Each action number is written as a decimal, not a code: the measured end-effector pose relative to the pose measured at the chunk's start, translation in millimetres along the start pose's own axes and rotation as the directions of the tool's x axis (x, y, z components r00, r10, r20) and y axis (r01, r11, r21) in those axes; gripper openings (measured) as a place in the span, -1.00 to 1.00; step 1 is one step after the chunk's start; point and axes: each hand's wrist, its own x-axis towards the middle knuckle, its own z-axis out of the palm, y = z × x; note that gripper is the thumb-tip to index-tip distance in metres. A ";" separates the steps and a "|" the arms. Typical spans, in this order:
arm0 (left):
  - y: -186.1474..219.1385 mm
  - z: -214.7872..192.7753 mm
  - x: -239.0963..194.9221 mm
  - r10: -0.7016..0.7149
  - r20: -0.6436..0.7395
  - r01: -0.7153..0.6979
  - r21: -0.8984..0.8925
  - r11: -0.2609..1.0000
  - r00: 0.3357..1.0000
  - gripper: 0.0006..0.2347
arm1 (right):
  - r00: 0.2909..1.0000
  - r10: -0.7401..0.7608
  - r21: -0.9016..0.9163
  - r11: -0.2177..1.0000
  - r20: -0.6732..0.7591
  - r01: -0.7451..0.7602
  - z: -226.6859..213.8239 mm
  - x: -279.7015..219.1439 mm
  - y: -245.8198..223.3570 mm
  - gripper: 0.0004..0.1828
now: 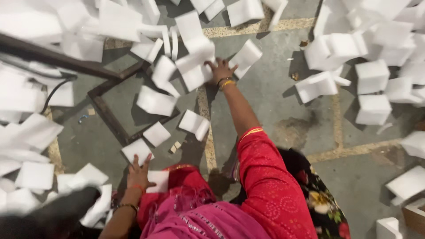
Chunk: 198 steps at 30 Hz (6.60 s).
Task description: The person sits on the floor and repeatedly picks up rectangular white foam pieces. They fold each piece in half by hand and place the folded items onto a pile on the floor.
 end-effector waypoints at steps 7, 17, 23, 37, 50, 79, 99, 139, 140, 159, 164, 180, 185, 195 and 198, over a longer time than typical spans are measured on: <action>-22.3 17.7 10.2 -0.101 -0.491 -0.073 -0.324 0.943 0.865 -0.53 | 0.960 0.274 0.228 0.933 0.058 -0.280 77.3 -141.6 -37.1 -0.35; 4.2 4.3 5.3 -0.105 -0.452 0.021 -0.188 0.982 0.886 -0.07 | 0.862 0.343 0.435 0.885 -0.373 -0.164 133.9 -254.5 -15.1 -0.52; -14.0 0.8 23.7 -0.097 -0.503 -0.074 -0.308 0.948 0.859 -0.02 | 0.608 -0.016 0.201 0.936 -0.794 0.288 94.0 -221.1 -44.0 -0.22; -3.9 -6.5 3.3 -0.199 -0.440 -0.033 -0.466 0.884 0.876 -0.41 | 0.455 -0.421 -0.432 0.898 -0.785 0.084 65.5 -239.8 -28.8 -0.60; 24.3 -98.0 -89.7 -0.154 -0.503 -0.481 -0.862 0.160 0.851 -0.60 | 0.745 -0.503 0.102 0.796 -0.438 0.597 101.5 -255.7 -86.4 -0.40; 60.7 -142.5 -306.8 0.415 -0.780 -0.568 -0.626 -0.534 0.469 -0.48 | 0.064 -0.966 -0.110 0.095 -0.252 0.989 -157.7 -522.4 -121.7 -0.31; 69.2 -152.0 -271.8 0.675 -0.445 0.283 -0.669 -0.687 0.588 -0.42 | 0.127 -0.948 -0.274 0.210 -0.292 0.938 -153.1 -509.1 -111.3 -0.46; 100.8 -173.6 -276.4 0.084 -0.906 -0.780 -0.401 -0.480 0.415 -0.36 | 0.476 -0.622 0.213 0.451 -0.622 0.867 -84.3 -498.2 -117.2 0.17; 102.8 -177.5 -276.4 0.075 -0.910 -0.785 -0.392 -0.480 0.408 -0.36 | 0.487 -0.608 0.234 0.450 -0.627 0.862 -85.5 -497.3 -117.7 0.16; 121.0 -250.9 -174.5 0.258 -0.806 -0.233 -0.432 -0.871 0.532 -0.18 | 0.705 -0.503 0.809 0.021 -0.499 0.587 -126.1 -376.0 -135.1 -0.04; 127.6 -268.5 -150.5 0.075 -0.855 -0.429 -0.331 -0.841 0.513 -0.21 | 0.699 -0.482 0.777 0.057 -0.528 0.627 -139.3 -369.4 -140.2 -0.08; 112.3 -186.3 -281.5 0.040 -0.911 -0.880 -0.408 -0.242 0.411 -0.41 | 0.597 -0.546 0.361 0.483 -0.588 0.798 -101.5 -492.0 -110.6 0.06; 99.9 -170.0 -300.1 0.058 -0.960 -0.955 -0.279 -0.098 0.275 -0.51 | 0.575 -0.592 0.396 0.418 -0.564 0.818 -85.5 -510.8 -100.0 0.11; 92.4 -168.2 -305.2 0.078 -0.990 -0.992 -0.118 0.044 0.121 -0.64 | 0.504 -0.627 0.414 0.299 -0.594 0.860 -77.4 -512.9 -96.7 0.13; 89.7 -170.0 -305.8 0.091 -0.990 -0.992 -0.099 0.080 0.106 -0.66 | 0.479 -0.644 0.376 0.303 -0.597 0.876 -80.1 -511.6 -97.5 0.14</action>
